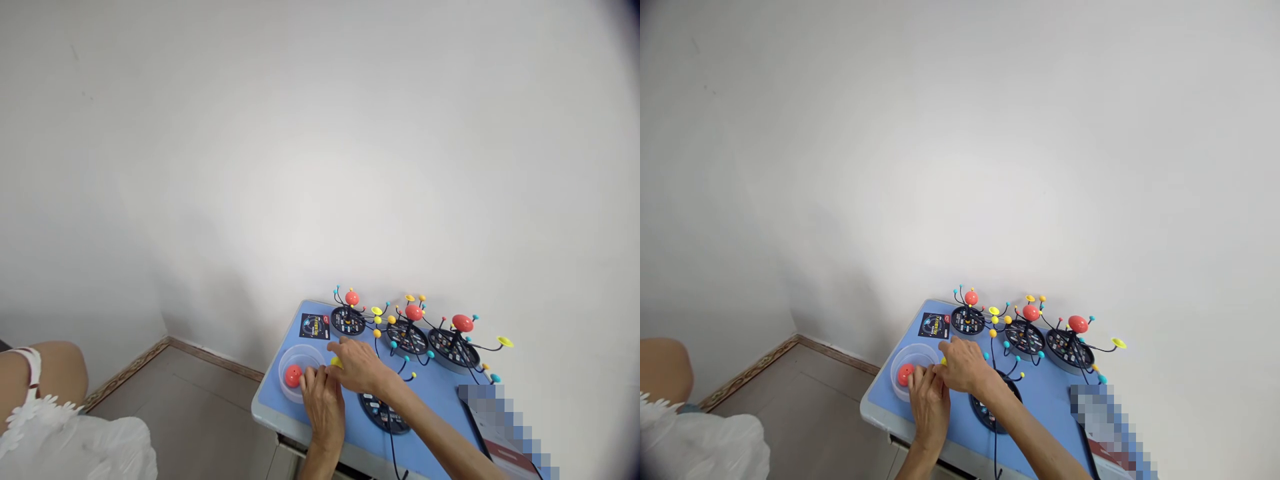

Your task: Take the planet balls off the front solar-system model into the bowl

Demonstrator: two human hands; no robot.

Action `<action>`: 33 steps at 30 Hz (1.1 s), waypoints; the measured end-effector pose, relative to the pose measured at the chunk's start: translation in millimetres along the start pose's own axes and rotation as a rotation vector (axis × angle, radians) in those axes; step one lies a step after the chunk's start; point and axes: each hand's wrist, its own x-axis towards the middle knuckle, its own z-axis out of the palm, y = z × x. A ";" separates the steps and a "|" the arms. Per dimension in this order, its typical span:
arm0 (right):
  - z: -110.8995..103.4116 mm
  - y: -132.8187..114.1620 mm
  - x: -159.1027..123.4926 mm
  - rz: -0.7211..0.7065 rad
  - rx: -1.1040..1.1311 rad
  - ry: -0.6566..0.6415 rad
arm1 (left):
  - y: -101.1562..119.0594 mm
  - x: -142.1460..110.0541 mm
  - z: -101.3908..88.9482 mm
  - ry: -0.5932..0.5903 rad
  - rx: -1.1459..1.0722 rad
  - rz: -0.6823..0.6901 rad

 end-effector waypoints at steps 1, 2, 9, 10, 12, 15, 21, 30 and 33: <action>1.3 -0.6 0.8 0.024 -0.021 0.003 | -0.4 0.0 0.2 0.002 -0.007 0.003; 2.6 -1.0 1.7 0.043 -0.044 0.003 | -0.7 0.1 0.4 0.002 -0.014 0.007; 1.7 5.6 0.8 -0.033 -0.067 -0.039 | -3.3 -1.3 2.2 -0.024 -0.035 0.033; 0.4 6.6 -0.2 -0.056 -0.057 -0.052 | -3.5 -1.8 2.4 -0.030 -0.042 0.027; -1.6 7.5 -1.4 -0.083 -0.032 -0.067 | -3.7 -2.6 2.9 -0.042 -0.057 0.013; -1.6 5.3 -0.3 -0.053 -0.025 -0.040 | -4.1 -3.5 4.0 -0.044 -0.078 0.001; 1.0 0.6 3.9 0.026 -0.111 -0.045 | -7.1 -5.3 5.9 -0.055 -0.083 0.008; -5.4 8.1 1.3 -0.091 -0.003 -0.047 | -5.7 -3.0 1.8 -0.069 -0.077 0.017; -3.1 9.8 -0.8 -0.125 0.003 -0.035 | -4.5 -2.9 1.0 -0.075 -0.076 0.013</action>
